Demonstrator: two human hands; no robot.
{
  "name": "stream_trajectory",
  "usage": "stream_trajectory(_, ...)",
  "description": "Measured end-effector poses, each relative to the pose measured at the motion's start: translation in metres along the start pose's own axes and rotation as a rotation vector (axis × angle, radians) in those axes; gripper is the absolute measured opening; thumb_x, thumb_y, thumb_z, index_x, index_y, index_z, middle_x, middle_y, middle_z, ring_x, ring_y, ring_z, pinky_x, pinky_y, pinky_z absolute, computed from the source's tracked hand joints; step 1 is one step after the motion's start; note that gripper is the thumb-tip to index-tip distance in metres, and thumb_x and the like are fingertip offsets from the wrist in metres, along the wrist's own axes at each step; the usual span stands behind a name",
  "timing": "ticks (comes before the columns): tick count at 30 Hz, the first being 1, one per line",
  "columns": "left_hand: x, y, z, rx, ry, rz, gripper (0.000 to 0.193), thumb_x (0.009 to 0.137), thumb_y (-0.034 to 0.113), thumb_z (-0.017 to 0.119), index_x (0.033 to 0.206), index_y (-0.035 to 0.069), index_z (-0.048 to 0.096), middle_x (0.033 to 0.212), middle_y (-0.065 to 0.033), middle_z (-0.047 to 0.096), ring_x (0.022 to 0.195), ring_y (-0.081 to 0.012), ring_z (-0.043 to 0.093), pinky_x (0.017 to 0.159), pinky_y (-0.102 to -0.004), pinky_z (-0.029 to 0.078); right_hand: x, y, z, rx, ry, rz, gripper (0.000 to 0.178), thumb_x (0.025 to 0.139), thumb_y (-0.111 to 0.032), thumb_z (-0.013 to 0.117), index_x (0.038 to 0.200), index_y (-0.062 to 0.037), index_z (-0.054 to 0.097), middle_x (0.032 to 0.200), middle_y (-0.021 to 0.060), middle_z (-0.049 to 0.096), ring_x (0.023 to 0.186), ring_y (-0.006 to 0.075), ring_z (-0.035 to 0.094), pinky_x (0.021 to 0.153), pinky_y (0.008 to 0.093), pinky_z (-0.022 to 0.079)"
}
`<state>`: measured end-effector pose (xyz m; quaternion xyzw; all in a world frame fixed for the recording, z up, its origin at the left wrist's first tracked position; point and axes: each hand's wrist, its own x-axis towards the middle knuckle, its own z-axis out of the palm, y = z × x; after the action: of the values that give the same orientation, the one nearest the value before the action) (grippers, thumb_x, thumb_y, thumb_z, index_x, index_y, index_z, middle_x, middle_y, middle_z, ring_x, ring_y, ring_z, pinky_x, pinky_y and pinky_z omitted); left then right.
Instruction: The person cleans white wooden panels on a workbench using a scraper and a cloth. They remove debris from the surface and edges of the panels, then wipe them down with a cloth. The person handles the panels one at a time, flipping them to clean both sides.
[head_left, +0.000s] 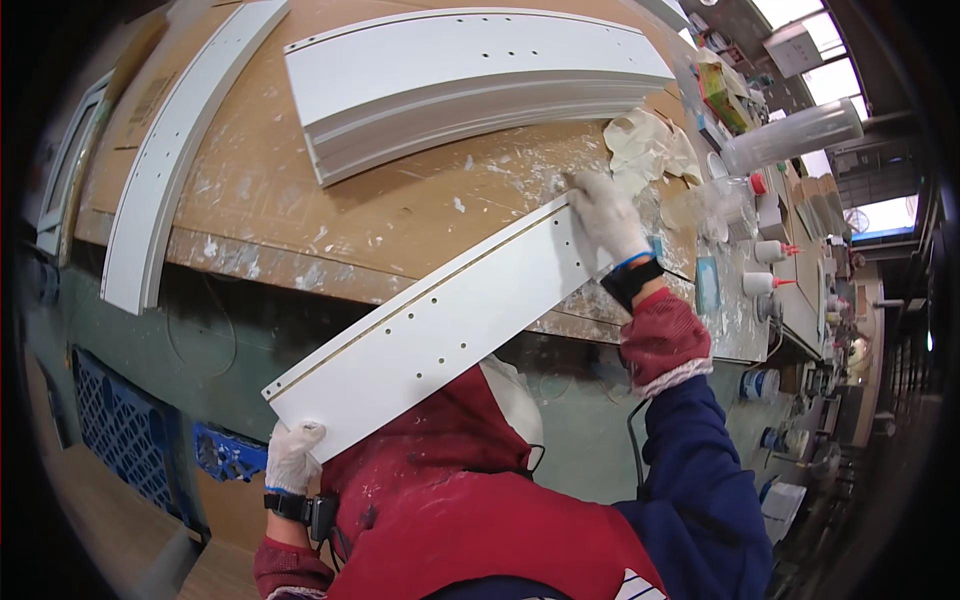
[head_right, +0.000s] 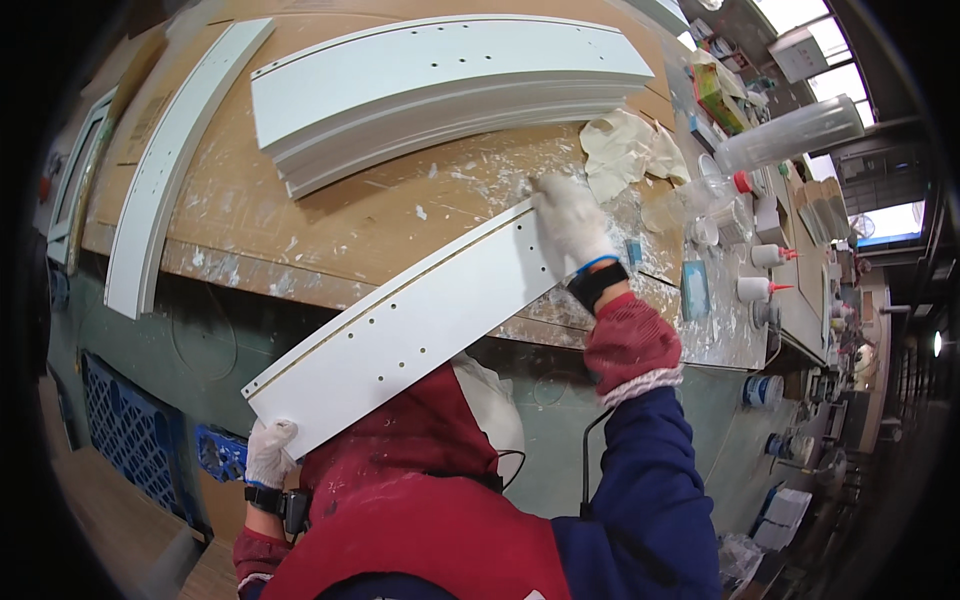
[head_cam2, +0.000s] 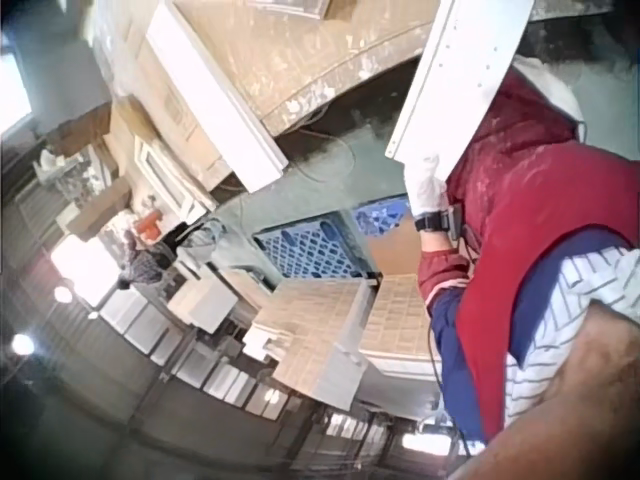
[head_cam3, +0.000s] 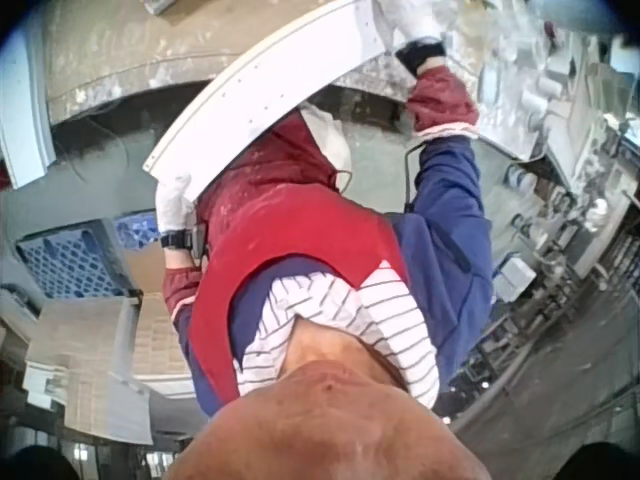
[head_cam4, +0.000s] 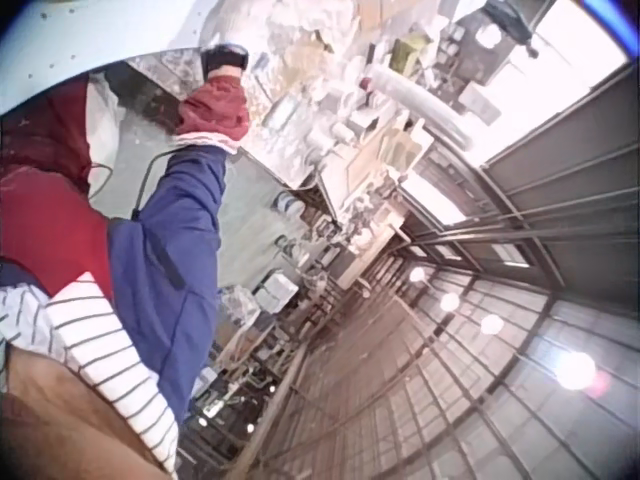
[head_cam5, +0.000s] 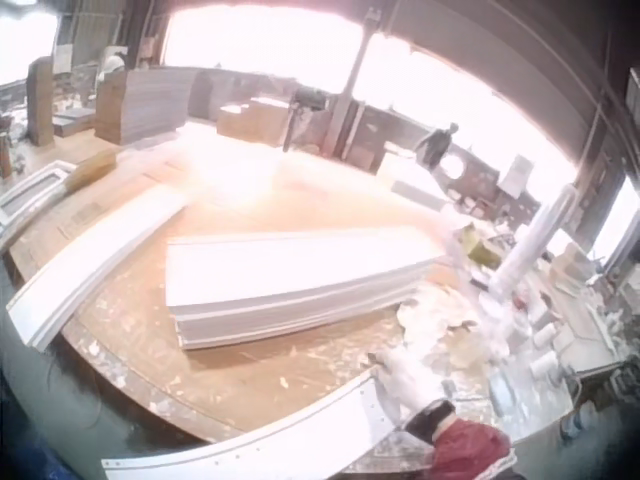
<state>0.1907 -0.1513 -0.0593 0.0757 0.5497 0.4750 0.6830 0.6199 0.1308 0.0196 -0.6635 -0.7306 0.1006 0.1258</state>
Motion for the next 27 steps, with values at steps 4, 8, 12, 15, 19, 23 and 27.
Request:
stream_trajectory(4, 0.002, 0.004, 0.000, -0.048, -0.017, -0.003, 0.050, 0.074, -0.002, 0.064, 0.122, -0.005, 0.051, 0.102, -0.0119, 0.064, 0.090, -0.0233, 0.067, 0.079, -0.0349, 0.058, 0.034, 0.071, -0.022, -0.277, 0.069, 0.119, 0.020, 0.086, -0.023, 0.056, 0.096, -0.0084, 0.066, 0.095, 0.0204, 0.066, 0.095, 0.0380, 0.062, 0.081, 0.0466, 0.049)
stream_trajectory(8, 0.000, 0.010, 0.012, -0.059, 0.019, 0.028, 0.054, 0.074, -0.002, 0.065, 0.125, -0.006, 0.049, 0.102, -0.0126, 0.064, 0.086, -0.0241, 0.067, 0.079, -0.0360, 0.058, 0.046, 0.094, -0.045, -0.238, 0.070, 0.316, 0.025, 0.087, -0.024, 0.056, 0.104, -0.0082, 0.066, 0.100, 0.0185, 0.066, 0.098, 0.0360, 0.062, 0.083, 0.0447, 0.049)
stream_trajectory(12, 0.006, 0.010, -0.014, -0.033, -0.023, -0.041, 0.056, 0.073, -0.003, 0.066, 0.125, -0.007, 0.048, 0.102, -0.0127, 0.064, 0.082, -0.0236, 0.068, 0.077, -0.0370, 0.059, 0.014, 0.028, -0.016, 0.067, -0.032, -0.144, 0.032, 0.090, -0.025, 0.055, 0.113, -0.0049, 0.065, 0.104, 0.0176, 0.066, 0.099, 0.0341, 0.062, 0.087, 0.0398, 0.050)
stream_trajectory(15, -0.003, 0.012, -0.001, -0.050, 0.019, -0.021, 0.056, 0.072, -0.003, 0.068, 0.124, -0.007, 0.048, 0.100, -0.0120, 0.064, 0.081, -0.0225, 0.068, 0.075, -0.0363, 0.059, -0.010, -0.022, -0.008, 0.000, -0.150, -0.349, 0.021, 0.089, -0.017, 0.053, 0.102, -0.0034, 0.062, 0.097, 0.0170, 0.064, 0.094, 0.0346, 0.061, 0.084, 0.0420, 0.049)
stream_trajectory(19, 0.001, 0.011, -0.012, 0.018, 0.025, -0.033, 0.051, 0.074, 0.000, 0.070, 0.121, -0.007, 0.051, 0.097, -0.0108, 0.064, 0.079, -0.0204, 0.068, 0.073, -0.0320, 0.059, 0.008, 0.019, -0.012, -0.244, 0.003, 0.125, 0.018, 0.089, -0.014, 0.052, 0.102, -0.0068, 0.062, 0.092, 0.0182, 0.065, 0.090, 0.0377, 0.063, 0.076, 0.0461, 0.050)
stream_trajectory(23, 0.002, 0.016, 0.010, 0.031, 0.037, -0.025, 0.036, 0.080, 0.004, 0.065, 0.114, -0.004, 0.055, 0.095, -0.0079, 0.064, 0.079, -0.0166, 0.065, 0.072, -0.0275, 0.056, 0.004, 0.059, -0.043, -0.108, 0.181, 0.267, 0.020, 0.089, -0.021, 0.056, 0.096, -0.0040, 0.064, 0.085, 0.0127, 0.067, 0.079, 0.0265, 0.065, 0.066, 0.0402, 0.050)
stream_trajectory(27, -0.002, 0.010, 0.008, 0.024, 0.181, 0.025, 0.036, 0.084, 0.007, 0.061, 0.117, -0.002, 0.054, 0.099, -0.0064, 0.063, 0.080, -0.0129, 0.062, 0.070, -0.0238, 0.053, -0.040, 0.047, -0.056, 0.782, -0.070, 0.367, 0.021, 0.089, -0.022, 0.061, 0.084, -0.0018, 0.060, 0.073, 0.0033, 0.062, 0.062, 0.0099, 0.057, 0.054, 0.0254, 0.043)
